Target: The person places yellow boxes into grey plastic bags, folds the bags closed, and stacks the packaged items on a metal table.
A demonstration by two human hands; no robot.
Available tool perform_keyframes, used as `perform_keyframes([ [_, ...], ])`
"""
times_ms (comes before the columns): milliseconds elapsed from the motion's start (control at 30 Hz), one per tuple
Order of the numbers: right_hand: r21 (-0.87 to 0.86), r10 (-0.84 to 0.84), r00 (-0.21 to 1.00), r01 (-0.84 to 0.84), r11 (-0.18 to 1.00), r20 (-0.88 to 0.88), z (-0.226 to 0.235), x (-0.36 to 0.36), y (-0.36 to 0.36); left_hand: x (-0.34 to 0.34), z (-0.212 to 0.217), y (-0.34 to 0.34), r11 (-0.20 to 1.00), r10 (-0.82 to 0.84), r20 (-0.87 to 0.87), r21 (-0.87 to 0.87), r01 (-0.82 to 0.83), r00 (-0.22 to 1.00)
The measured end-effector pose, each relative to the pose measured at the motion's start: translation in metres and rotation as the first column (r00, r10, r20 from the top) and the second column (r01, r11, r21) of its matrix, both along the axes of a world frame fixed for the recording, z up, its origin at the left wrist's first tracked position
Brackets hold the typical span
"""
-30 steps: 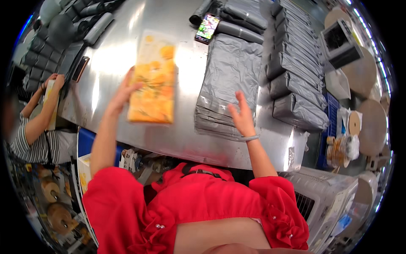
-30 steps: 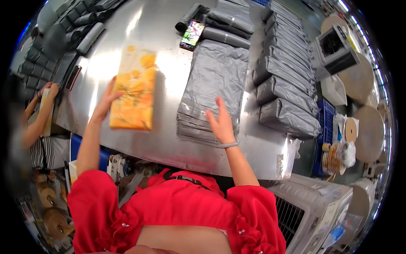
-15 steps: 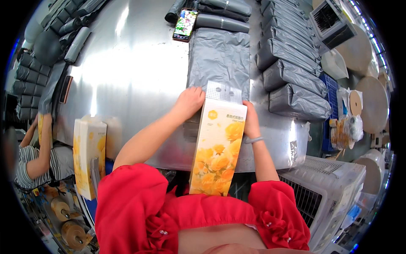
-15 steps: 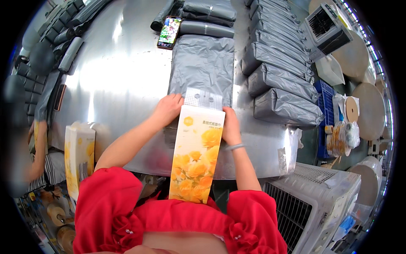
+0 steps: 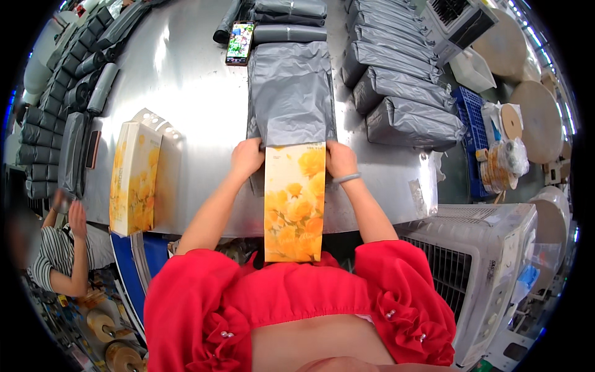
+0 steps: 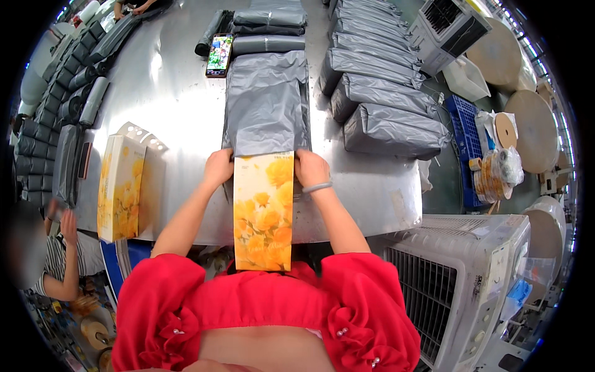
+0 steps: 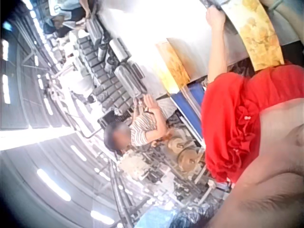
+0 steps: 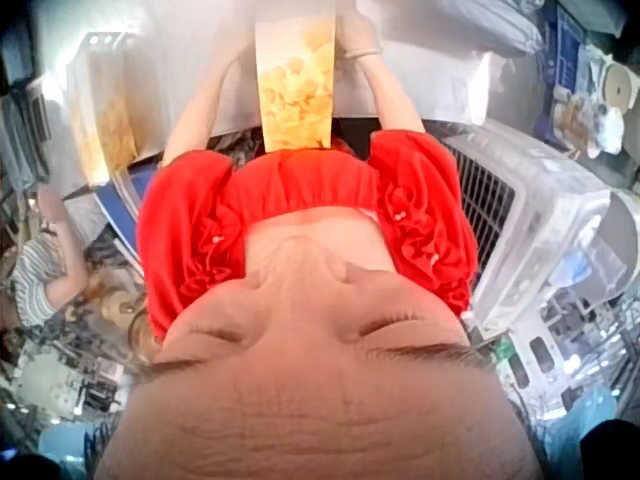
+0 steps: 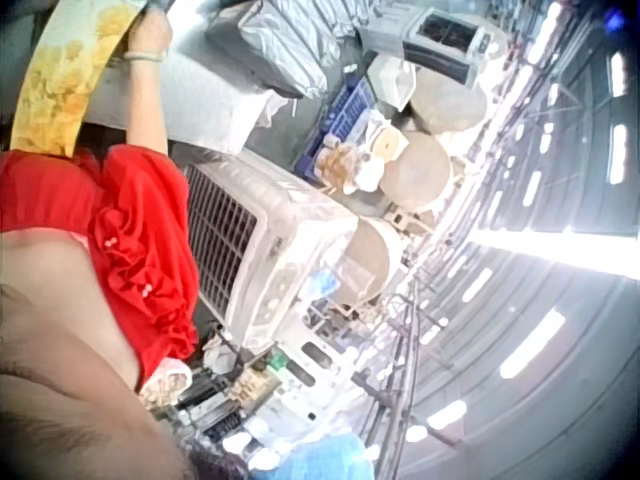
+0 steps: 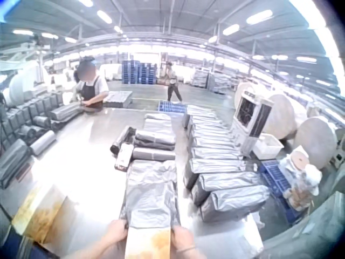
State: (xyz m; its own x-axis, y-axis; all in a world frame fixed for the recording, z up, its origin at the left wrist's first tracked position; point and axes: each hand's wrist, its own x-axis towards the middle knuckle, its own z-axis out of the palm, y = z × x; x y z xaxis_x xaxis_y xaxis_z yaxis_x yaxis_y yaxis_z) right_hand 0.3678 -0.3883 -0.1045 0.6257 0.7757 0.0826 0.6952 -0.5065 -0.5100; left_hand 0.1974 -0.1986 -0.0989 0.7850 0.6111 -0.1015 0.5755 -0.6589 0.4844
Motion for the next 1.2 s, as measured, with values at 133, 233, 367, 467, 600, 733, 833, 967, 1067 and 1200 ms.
perform_keyframes([
  [133,-0.375,0.451,0.892,-0.433,0.820,-0.044,0.003,-0.072,-0.104,-0.102,0.013,-0.080,0.957,-0.289,-0.210,-0.077,0.279,0.934],
  [233,-0.228,0.615,0.770,-0.637,0.736,-0.167,0.002,-0.098,-0.144,-0.137,0.002,-0.106,0.830,-0.556,-0.033,0.013,0.557,0.830],
  [367,-0.011,0.169,0.976,-0.172,0.985,-0.136,0.020,-0.053,-0.096,-0.090,0.014,-0.070,0.994,0.004,0.010,-0.109,-0.002,1.000],
  [467,-0.030,-0.042,0.779,0.029,0.999,-0.625,0.000,-0.050,-0.096,-0.090,0.028,-0.090,0.999,0.007,0.104,0.042,-0.012,0.995],
  [600,0.073,0.049,0.598,0.016,0.997,-0.800,-0.016,-0.049,-0.106,-0.043,0.036,-0.135,0.964,-0.257,0.474,0.183,0.192,0.842],
  [733,0.055,0.180,0.719,-0.194,0.979,-0.672,0.008,-0.041,-0.105,0.024,0.019,-0.157,0.897,-0.185,0.334,-0.326,0.298,0.924],
  [833,0.166,0.185,0.363,-0.084,0.983,-0.913,-0.013,-0.038,-0.112,0.006,0.007,-0.166,0.900,-0.204,0.447,-0.266,0.347,0.871],
  [967,0.154,0.159,0.140,-0.048,0.987,-0.977,-0.007,-0.034,-0.121,-0.149,-0.020,-0.177,0.984,-0.152,0.274,-0.052,0.172,0.950],
  [1067,0.083,0.306,0.686,-0.338,0.937,-0.660,0.015,-0.011,-0.124,-0.322,-0.055,-0.177,0.874,-0.452,-0.740,-0.478,0.083,0.497],
  [1200,-0.020,0.673,0.708,-0.686,0.727,0.215,0.057,0.013,-0.096,-0.203,0.041,-0.102,0.975,-0.187,-0.332,0.054,0.216,0.925],
])
